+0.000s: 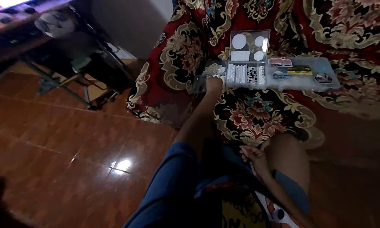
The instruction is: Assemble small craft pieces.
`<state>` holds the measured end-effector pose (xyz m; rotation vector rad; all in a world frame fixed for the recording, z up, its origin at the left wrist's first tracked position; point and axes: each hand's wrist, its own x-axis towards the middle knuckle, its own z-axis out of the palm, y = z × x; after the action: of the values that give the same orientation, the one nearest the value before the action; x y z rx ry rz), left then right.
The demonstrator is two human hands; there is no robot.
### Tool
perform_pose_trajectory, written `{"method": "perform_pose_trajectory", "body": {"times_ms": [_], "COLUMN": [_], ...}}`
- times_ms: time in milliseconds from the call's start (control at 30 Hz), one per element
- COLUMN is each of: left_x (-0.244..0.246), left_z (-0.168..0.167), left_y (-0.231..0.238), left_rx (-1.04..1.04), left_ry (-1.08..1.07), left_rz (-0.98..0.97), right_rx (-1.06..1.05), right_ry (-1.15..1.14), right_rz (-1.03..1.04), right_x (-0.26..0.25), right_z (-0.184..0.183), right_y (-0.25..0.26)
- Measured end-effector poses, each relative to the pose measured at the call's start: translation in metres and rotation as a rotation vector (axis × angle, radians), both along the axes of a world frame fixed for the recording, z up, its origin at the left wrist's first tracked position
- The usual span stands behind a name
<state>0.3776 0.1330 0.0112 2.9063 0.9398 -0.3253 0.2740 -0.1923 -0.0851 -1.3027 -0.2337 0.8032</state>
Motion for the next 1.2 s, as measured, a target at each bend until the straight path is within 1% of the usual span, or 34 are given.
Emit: {"method": "perform_pose_trajectory", "body": {"times_ms": [67, 100, 200, 267, 367, 467, 533, 633, 667, 733, 833, 1200], "left_x": [-0.007, -0.013, -0.043, -0.071, -0.121, -0.161, -0.173, -0.175, -0.175, -0.171, -0.166, -0.165], "left_z": [0.005, 0.011, 0.025, 0.020, 0.002, -0.026, -0.041, -0.055, -0.062, -0.074, -0.081, -0.084], "left_y": [0.002, 0.000, -0.016, -0.040, -0.094, -0.138, -0.156, -0.172, -0.173, -0.171, -0.169, -0.171], "left_rx": [-0.052, -0.113, -0.451, -0.661, -0.981, -1.249, -1.435, -1.726, -1.796, -1.879, -1.907, -1.914], "left_ry": [-0.115, -0.201, -0.502, -0.595, -0.637, -0.576, -0.536, -0.503, -0.491, -0.474, -0.487, -0.436], "left_rz": [0.031, 0.057, 0.126, 0.115, 0.108, 0.205, 0.344, 0.628, 0.653, 0.598, 0.513, 0.544], "right_rx": [-0.015, -0.018, -0.013, -0.027, -0.018, 0.021, 0.029, 0.063, 0.075, 0.090, 0.107, 0.115], "right_ry": [-0.014, -0.024, -0.035, -0.052, -0.055, -0.033, -0.028, -0.017, -0.012, -0.016, -0.033, -0.030], "right_rz": [0.004, 0.002, -0.014, -0.022, -0.043, -0.071, -0.082, -0.094, -0.101, -0.105, -0.095, -0.083], "right_x": [-0.001, -0.001, -0.001, -0.002, -0.002, -0.002, -0.002, -0.003, -0.003, -0.002, -0.001, 0.000], "right_z": [0.000, -0.001, -0.002, 0.000, 0.002, -0.002, -0.002, -0.001, -0.002, -0.004, -0.007, -0.009], "right_y": [-0.001, -0.001, -0.002, -0.003, -0.003, -0.003, -0.003, -0.003, -0.003, -0.003, -0.004, -0.004]}}
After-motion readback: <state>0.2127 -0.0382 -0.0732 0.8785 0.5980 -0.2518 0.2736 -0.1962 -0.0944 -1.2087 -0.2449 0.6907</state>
